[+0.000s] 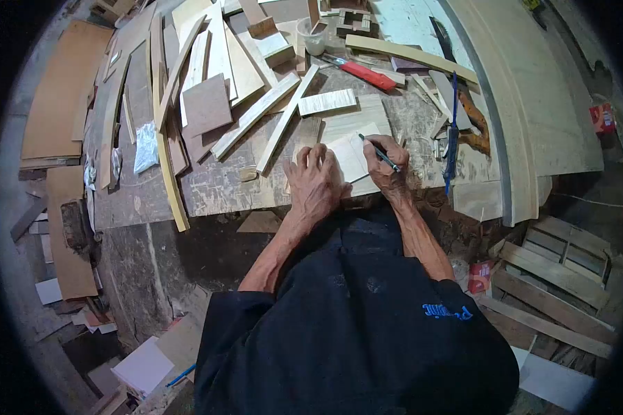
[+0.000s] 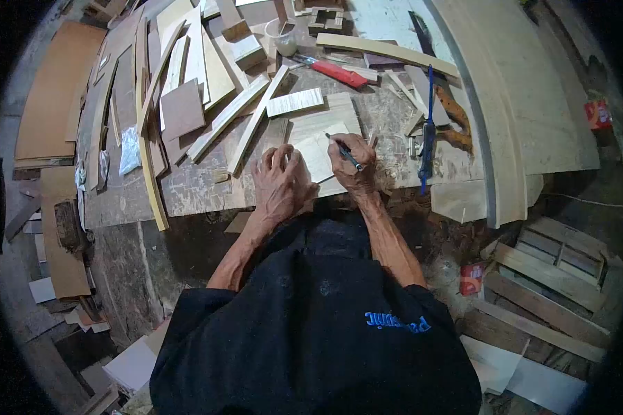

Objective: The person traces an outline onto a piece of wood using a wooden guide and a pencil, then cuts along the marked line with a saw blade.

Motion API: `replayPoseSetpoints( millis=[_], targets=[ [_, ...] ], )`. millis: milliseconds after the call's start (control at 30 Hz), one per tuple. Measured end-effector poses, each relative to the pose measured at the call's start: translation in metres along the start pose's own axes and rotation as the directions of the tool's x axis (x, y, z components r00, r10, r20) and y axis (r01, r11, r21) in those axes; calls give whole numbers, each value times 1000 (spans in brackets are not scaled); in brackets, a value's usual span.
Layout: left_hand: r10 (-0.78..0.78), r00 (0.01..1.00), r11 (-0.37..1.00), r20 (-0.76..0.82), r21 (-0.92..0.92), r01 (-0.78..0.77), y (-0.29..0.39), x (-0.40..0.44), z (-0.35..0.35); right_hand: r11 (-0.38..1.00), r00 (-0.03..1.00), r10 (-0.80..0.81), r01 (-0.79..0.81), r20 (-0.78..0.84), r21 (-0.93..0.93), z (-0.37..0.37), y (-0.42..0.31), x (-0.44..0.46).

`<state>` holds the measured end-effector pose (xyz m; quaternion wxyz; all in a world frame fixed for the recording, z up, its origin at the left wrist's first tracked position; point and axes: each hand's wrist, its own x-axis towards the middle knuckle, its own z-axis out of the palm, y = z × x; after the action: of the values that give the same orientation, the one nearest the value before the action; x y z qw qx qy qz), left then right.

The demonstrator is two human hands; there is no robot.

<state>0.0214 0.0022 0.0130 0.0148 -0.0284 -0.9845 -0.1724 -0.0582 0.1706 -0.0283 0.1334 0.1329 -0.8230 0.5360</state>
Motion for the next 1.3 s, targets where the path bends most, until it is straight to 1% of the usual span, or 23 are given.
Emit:
replayPoseSetpoints(
  millis=[100,300,433,467,567,600,667,700,767,867,967,1100,1133,1200,1233,1300],
  targets=[
    [35,997,999,-69,2,-35,-6,-2,9,1000,1000,-6,6,3,-1,0,-1,0],
    [22,999,1000,-36,9,-22,-4,-1,7,999,999,-32,30,-44,-35,1,1,0],
    [52,995,999,-84,13,-51,-7,-1,10,997,994,-68,64,-84,-44,2,0,1],
    [63,992,998,-109,17,-62,-7,-2,11,999,997,-20,17,-70,-42,1,-2,0],
    [73,988,997,-136,25,-70,-7,-2,12,992,989,-94,84,-116,-91,3,3,0],
    [72,988,997,-138,25,-69,-7,-2,12,995,990,-70,60,-121,-86,2,2,0],
    [38,997,999,-62,14,-38,-5,-2,8,997,991,-22,12,-131,-77,1,-2,-1],
    [21,999,1000,-23,10,-21,-5,-1,6,997,991,-31,21,-134,-78,1,-1,-2],
    [28,999,1000,-31,14,-28,-5,-1,7,996,989,-50,39,-136,-80,1,2,-2],
    [41,998,999,-41,29,-40,-7,0,8,991,979,117,-125,-167,-40,-1,2,-4],
    [43,999,998,-29,36,-42,-6,2,6,993,971,120,-121,-208,9,-2,6,-4],
    [37,999,997,-23,62,-36,-4,5,7,990,966,144,-143,-216,21,-4,7,-5],
    [40,998,997,-54,73,-36,-3,4,8,987,964,162,-159,-209,35,-5,6,-5],
    [28,1000,997,-14,72,-27,1,5,3,980,961,198,-189,-195,63,-7,3,-4],
    [21,1000,997,7,71,-22,3,4,1,983,962,183,-178,-202,46,-6,4,-4],
    [39,999,997,-26,68,-37,5,2,3,988,964,154,-155,-216,11,-5,8,-4]
  ],
)
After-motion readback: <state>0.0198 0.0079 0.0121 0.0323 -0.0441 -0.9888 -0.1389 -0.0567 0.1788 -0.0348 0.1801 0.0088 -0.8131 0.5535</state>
